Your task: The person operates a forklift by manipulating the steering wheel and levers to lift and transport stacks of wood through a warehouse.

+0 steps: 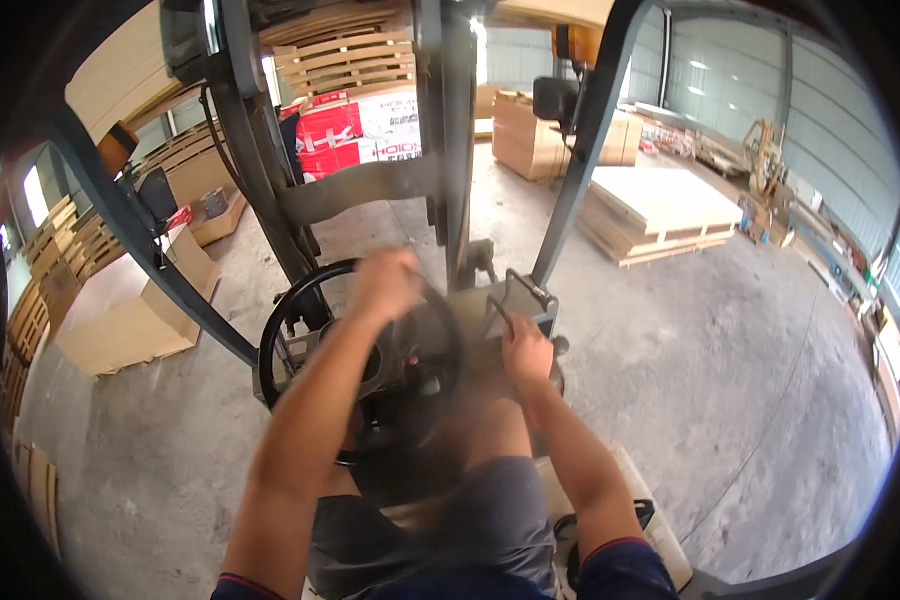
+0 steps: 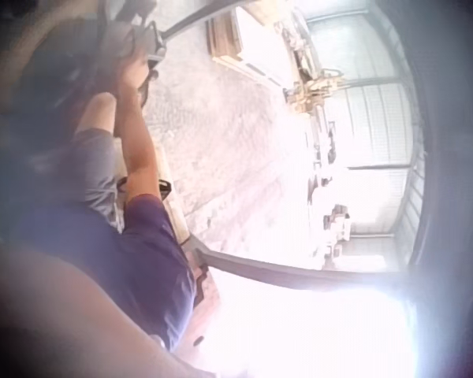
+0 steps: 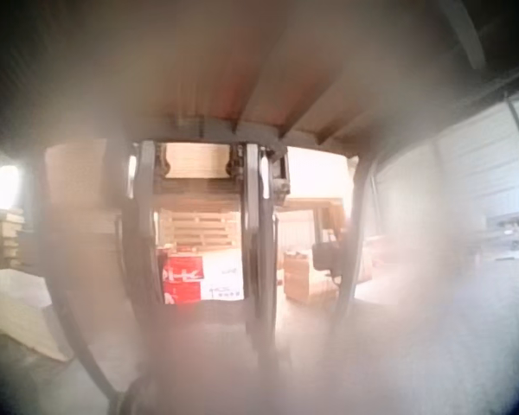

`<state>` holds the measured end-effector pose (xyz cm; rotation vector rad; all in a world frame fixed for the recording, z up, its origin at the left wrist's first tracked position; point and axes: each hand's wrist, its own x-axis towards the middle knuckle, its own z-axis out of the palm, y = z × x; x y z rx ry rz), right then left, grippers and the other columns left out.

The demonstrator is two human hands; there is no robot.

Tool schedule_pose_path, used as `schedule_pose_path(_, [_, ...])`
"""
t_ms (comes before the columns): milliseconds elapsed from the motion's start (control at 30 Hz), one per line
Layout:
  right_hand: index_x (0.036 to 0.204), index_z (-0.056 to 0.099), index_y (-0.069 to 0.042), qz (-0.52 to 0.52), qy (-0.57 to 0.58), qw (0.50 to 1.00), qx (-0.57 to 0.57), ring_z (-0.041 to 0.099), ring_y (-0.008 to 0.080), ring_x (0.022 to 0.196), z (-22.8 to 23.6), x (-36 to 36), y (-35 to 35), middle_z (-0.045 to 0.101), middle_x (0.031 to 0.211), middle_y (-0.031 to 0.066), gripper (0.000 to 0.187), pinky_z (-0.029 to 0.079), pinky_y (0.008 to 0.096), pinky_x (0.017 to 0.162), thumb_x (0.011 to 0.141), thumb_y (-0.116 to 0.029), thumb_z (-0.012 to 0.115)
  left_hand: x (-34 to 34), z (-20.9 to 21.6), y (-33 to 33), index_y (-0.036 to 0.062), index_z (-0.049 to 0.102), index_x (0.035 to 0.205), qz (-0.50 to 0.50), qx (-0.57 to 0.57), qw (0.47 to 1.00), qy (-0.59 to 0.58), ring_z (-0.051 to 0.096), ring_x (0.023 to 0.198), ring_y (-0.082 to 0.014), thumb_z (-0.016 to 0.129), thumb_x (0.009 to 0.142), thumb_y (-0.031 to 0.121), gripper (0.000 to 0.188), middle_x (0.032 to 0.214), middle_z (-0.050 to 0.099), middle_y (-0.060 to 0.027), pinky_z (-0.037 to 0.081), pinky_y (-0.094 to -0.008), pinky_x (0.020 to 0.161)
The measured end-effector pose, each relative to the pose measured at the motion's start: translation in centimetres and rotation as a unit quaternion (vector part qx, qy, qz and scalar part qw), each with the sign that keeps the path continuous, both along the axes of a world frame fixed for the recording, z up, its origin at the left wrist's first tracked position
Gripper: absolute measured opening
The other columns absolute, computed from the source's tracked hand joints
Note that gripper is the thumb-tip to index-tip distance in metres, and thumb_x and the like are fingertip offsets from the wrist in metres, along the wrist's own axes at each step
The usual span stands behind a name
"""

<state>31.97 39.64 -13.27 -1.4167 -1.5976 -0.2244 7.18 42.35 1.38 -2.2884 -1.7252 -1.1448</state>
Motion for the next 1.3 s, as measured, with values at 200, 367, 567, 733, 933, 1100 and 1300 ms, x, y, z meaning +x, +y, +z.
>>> schedule_pose_path(200, [0.113, 0.069, -0.008, 0.012, 0.001, 1.0, -0.027, 0.068, 0.0374, 0.087, -1.1, 0.9, 5.7, 0.07, 0.1, 0.0139, 0.024, 0.055, 0.046, 0.074, 0.092, -0.019, 0.064, 3.6, -9.0, -8.1, 0.0101, 0.061, 0.075, -0.174, 0.025, 0.98, 0.098, 0.059, 0.088, -0.0357, 0.07, 0.072, 0.017, 0.011, 0.09, 0.06, -0.0126, 0.047, -0.0476, 0.077])
schedule_pose_path(367, [0.118, 0.067, -0.012, 0.026, -0.012, 1.0, -0.009, 0.069, 0.0357, 0.085, -1.6, -0.6, 11.4, 0.07, 0.102, 0.0104, 0.026, 0.056, 0.0458, 0.072, 0.094, -0.02, 0.064, -9.9, -8.5, -12.3, 0.0114, 0.065, 0.069, -0.046, 0.051, 0.997, -0.036, 0.063, 0.082, -0.0302, 0.072, 0.058, 0.007, 0.014, 0.076, 0.064, -0.0061, 0.049, -0.0412, 0.074])
schedule_pose_path(567, [0.114, 0.069, -0.012, 0.017, -0.016, 1.0, 0.0, 0.069, 0.036, 0.081, -1.5, -1.6, 19.0, 0.07, 0.099, 0.0095, 0.023, 0.056, 0.0462, 0.069, 0.093, -0.021, 0.064, -18.3, -4.5, 2.9, 0.0049, 0.058, 0.07, 0.1, 0.159, 0.979, -0.083, 0.059, 0.079, -0.037, 0.068, 0.064, 0.004, 0.012, 0.076, 0.059, -0.0119, 0.048, -0.0435, 0.076])
schedule_pose_path(733, [0.111, 0.07, -0.011, 0.031, -0.009, 0.999, 0.027, 0.069, 0.0361, 0.078, -1.2, -3.1, 24.9, 0.07, 0.095, 0.0106, 0.023, 0.056, 0.0461, 0.067, 0.092, -0.023, 0.067, -18.0, -0.8, 18.8, 0.0084, 0.068, 0.076, 0.207, 0.133, 0.969, 0.001, 0.062, 0.087, -0.0369, 0.073, 0.071, 0.017, 0.011, 0.083, 0.063, -0.0143, 0.051, -0.048, 0.077])
schedule_pose_path(933, [0.11, 0.072, -0.009, 0.029, -0.02, 0.999, 0.016, 0.069, 0.0341, 0.077, 0.0, -4.5, 29.5, 0.07, 0.093, 0.0111, 0.023, 0.055, 0.0438, 0.066, 0.092, -0.022, 0.067, -7.6, 0.4, 30.0, 0.0076, 0.069, 0.076, 0.086, 0.11, 0.99, -0.02, 0.064, 0.088, -0.0369, 0.074, 0.07, 0.017, 0.013, 0.086, 0.065, -0.0174, 0.052, -0.0481, 0.078])
schedule_pose_path(1100, [0.111, 0.071, -0.007, 0.04, -0.015, 0.999, -0.001, 0.069, 0.0344, 0.079, 0.0, -5.3, 34.2, 0.07, 0.094, 0.0118, 0.022, 0.055, 0.044, 0.068, 0.093, -0.018, 0.065, -0.8, -1.8, 30.1, 0.0053, 0.067, 0.074, -0.057, 0.092, 0.994, -0.025, 0.063, 0.088, -0.0345, 0.07, 0.068, 0.011, 0.008, 0.088, 0.064, -0.0152, 0.05, -0.0476, 0.079])
schedule_pose_path(1300, [0.114, 0.069, -0.006, 0.039, -0.022, 0.998, -0.033, 0.067, 0.0379, 0.086, 0.3, -7.0, 39.6, 0.07, 0.099, 0.0153, 0.023, 0.053, 0.0466, 0.074, 0.093, -0.015, 0.063, -1.4, -4.0, 33.2, 0.0059, 0.065, 0.077, -0.084, 0.085, 0.993, -0.019, 0.062, 0.092, -0.0343, 0.068, 0.072, 0.013, 0.009, 0.09, 0.062, -0.0142, 0.051, -0.0464, 0.078])
